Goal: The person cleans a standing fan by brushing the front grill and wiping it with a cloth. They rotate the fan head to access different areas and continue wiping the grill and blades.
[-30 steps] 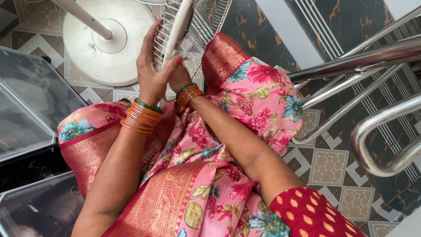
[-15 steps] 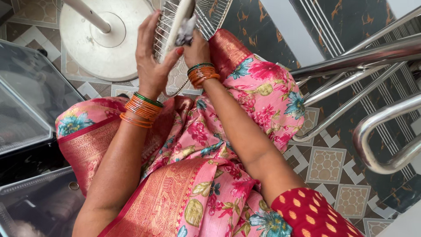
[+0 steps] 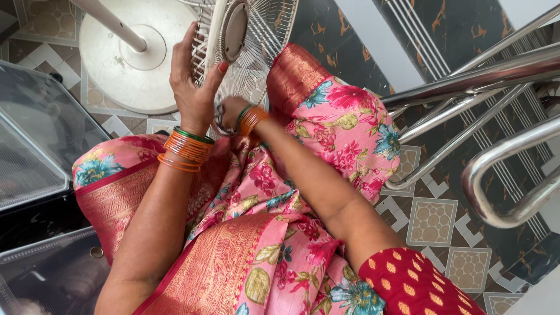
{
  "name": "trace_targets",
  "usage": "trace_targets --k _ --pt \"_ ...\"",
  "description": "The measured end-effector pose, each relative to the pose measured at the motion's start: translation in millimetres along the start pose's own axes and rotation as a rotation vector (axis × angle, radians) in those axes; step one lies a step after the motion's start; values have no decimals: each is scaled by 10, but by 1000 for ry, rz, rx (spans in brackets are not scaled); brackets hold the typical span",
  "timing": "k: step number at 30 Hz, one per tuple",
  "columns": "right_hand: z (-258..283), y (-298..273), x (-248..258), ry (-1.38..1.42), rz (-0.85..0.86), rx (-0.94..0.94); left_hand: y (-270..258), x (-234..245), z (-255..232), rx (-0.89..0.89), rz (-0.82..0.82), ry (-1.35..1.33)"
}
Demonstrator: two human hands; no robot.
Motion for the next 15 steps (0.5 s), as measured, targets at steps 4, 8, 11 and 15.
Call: trace_targets --k 4,8,11,15 --pt "199 -65 584 905 61 128 -4 -33 -26 -62 27 -93" --pt "267 -409 889 1524 -104 336 8 -48 -53 -112 42 -36" --pt "335 -437 610 1304 -67 312 -13 -31 6 -69 35 -28" --pt "358 -337 278 872 -173 298 15 -32 0 -87 58 -78"
Point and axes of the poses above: each hand's wrist, its own y-axis towards the middle knuckle, its own x-axis out of the back of the hand, z = x × y, the point moved 10 cm from there along y, towards the middle knuckle, and after that the axes turned 3 degrees about -x, right-handed, at the moved point
